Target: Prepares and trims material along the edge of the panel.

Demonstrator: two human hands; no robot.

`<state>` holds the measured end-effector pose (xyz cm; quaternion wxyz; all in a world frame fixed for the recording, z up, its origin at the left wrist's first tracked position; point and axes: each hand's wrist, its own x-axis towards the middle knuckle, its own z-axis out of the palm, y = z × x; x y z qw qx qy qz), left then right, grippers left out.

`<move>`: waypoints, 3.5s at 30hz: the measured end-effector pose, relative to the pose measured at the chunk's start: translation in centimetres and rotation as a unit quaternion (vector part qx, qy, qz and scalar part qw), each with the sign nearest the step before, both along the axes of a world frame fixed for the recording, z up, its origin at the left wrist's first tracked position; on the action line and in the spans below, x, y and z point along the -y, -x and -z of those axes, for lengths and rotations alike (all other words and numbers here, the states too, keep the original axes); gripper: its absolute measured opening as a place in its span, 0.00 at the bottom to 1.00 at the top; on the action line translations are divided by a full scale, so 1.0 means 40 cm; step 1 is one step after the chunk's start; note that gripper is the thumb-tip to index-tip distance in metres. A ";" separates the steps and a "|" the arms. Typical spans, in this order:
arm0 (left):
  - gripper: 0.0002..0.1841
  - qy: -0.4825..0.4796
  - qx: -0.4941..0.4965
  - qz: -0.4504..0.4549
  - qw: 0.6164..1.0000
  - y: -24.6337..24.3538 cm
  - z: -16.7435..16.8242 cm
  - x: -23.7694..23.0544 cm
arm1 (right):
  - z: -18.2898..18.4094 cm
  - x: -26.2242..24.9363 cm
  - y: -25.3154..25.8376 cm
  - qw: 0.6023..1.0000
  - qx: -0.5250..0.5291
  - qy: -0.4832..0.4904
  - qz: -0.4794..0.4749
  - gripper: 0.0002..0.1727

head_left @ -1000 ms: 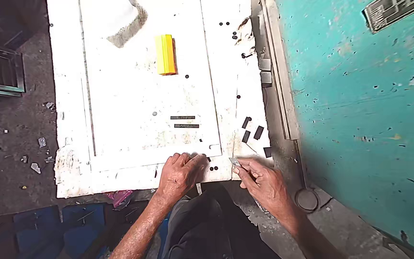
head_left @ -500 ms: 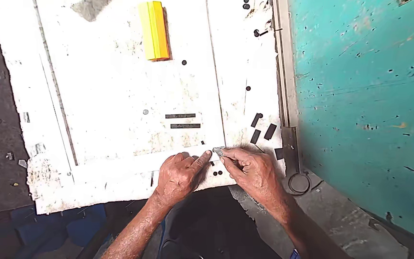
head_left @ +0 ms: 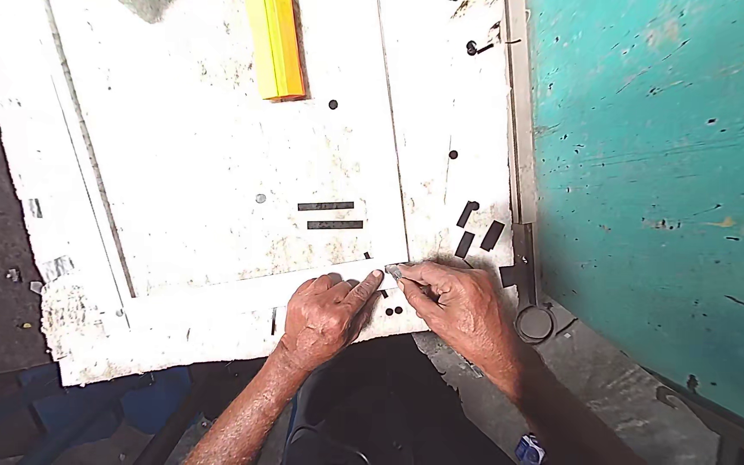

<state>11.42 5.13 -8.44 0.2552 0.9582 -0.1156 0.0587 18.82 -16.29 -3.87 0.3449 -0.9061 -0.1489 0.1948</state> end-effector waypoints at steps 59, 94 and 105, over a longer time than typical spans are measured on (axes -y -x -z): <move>0.16 0.112 0.010 0.010 0.994 0.059 -0.008 -0.050 | 0.000 -0.020 0.030 0.960 -0.182 -0.209 0.036 0.12; 0.18 0.262 0.159 -0.224 0.925 0.167 -0.206 -0.203 | -0.063 0.084 0.166 0.951 -0.201 -0.225 0.066 0.14; 0.26 0.234 0.281 -0.344 0.865 0.325 -0.486 -0.437 | -0.133 0.093 0.153 0.943 -0.264 -0.202 -0.001 0.12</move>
